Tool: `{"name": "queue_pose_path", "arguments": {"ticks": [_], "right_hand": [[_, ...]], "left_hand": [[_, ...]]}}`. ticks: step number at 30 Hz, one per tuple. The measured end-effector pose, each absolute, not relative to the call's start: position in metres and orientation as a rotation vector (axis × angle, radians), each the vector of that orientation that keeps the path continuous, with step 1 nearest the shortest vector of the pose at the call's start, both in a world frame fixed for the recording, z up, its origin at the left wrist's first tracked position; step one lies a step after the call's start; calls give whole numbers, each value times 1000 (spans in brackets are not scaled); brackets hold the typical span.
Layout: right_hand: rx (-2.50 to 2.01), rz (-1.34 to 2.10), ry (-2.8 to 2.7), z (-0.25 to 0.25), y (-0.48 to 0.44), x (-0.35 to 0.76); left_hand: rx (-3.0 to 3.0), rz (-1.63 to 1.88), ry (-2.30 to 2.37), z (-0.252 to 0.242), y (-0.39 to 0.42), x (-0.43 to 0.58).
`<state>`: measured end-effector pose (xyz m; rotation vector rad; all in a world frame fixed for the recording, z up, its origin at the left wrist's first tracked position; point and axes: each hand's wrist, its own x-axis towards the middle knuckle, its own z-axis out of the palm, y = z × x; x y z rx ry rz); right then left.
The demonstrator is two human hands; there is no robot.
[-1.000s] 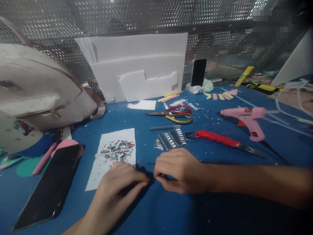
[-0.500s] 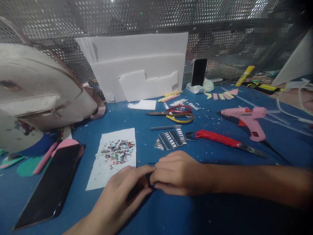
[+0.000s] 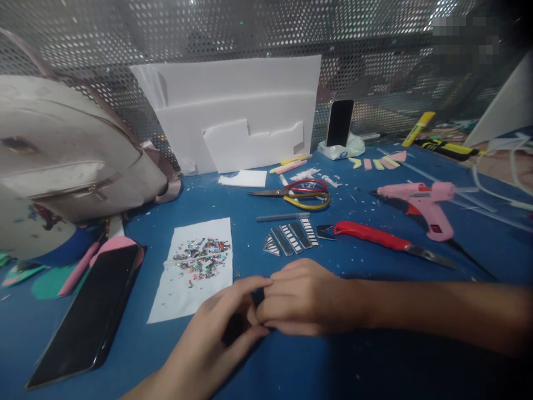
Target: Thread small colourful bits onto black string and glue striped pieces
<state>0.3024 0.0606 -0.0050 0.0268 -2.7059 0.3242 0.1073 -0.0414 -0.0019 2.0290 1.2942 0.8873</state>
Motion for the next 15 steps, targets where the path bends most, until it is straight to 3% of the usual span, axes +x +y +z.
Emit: {"name": "queue_pose_path", "arguments": {"ticks": [10, 15], "right_hand": [[-82, 290, -2642, -5, 59, 301], [-181, 511, -2533, -8, 61, 300]], "left_hand": [[2046, 971, 1249, -4, -42, 105], [2193, 972, 1216, -3, -43, 104]]}}
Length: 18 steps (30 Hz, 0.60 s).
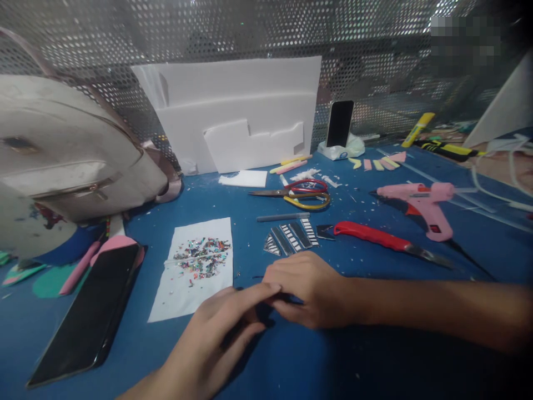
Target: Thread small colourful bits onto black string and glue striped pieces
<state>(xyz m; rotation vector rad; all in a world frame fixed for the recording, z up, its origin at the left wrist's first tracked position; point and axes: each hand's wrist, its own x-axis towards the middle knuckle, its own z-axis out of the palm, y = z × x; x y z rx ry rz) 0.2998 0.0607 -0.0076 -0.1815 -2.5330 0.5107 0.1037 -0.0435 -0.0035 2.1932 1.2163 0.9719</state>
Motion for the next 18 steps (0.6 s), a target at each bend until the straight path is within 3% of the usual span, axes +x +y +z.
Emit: {"name": "queue_pose_path", "arguments": {"ticks": [5, 18], "right_hand": [[-240, 727, -2534, -9, 62, 300], [-156, 567, -2637, -10, 62, 298]], "left_hand": [[2383, 929, 1065, 0, -40, 106], [2326, 908, 939, -1, -39, 103]]}}
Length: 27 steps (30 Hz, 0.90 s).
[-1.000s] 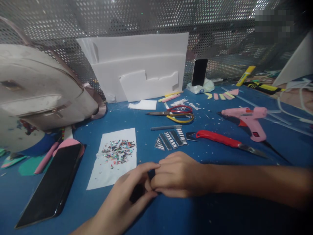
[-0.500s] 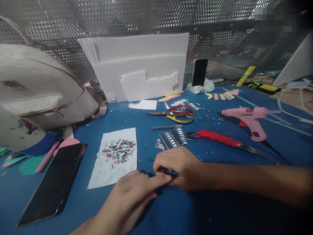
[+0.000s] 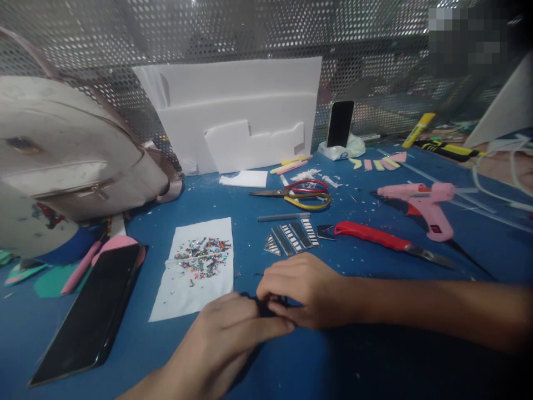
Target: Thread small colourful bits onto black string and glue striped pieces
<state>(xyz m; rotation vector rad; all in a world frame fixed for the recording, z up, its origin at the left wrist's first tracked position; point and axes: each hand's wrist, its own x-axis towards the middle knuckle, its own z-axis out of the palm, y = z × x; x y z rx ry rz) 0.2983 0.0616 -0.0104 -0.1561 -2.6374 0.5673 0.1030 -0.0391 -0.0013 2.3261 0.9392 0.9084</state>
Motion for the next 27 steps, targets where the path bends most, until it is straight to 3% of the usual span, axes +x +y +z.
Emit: {"name": "queue_pose_path", "arguments": {"ticks": [5, 17, 27], "right_hand": [[0, 385, -2659, -7, 62, 299], [-11, 392, -2623, -6, 62, 299], [-143, 813, -2456, 1, 66, 300]], "left_hand": [[2295, 890, 993, 2, -41, 102], [2222, 1012, 1154, 4, -41, 106], [2306, 1003, 1055, 4, -42, 105]]}}
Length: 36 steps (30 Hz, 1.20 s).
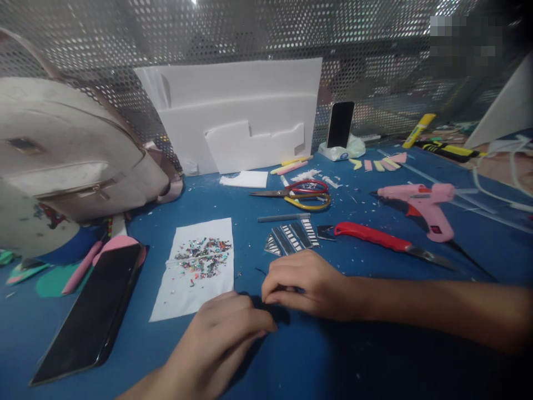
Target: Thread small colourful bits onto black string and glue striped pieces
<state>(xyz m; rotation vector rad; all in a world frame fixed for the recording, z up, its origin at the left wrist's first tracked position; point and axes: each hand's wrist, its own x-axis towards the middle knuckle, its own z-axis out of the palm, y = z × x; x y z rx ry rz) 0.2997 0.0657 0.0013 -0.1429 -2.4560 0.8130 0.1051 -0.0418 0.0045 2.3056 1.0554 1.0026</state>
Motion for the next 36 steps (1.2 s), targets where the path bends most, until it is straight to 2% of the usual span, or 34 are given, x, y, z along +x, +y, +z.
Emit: {"name": "queue_pose_path", "arguments": {"ticks": [21, 32, 36], "right_hand": [[-317, 1020, -2284, -1, 67, 299], [-219, 996, -2384, -3, 69, 299], [-193, 957, -2407, -2, 69, 300]], "left_hand": [[2308, 963, 998, 4, -42, 104], [2611, 860, 857, 4, -43, 106], [2600, 858, 1056, 13, -34, 80]]}}
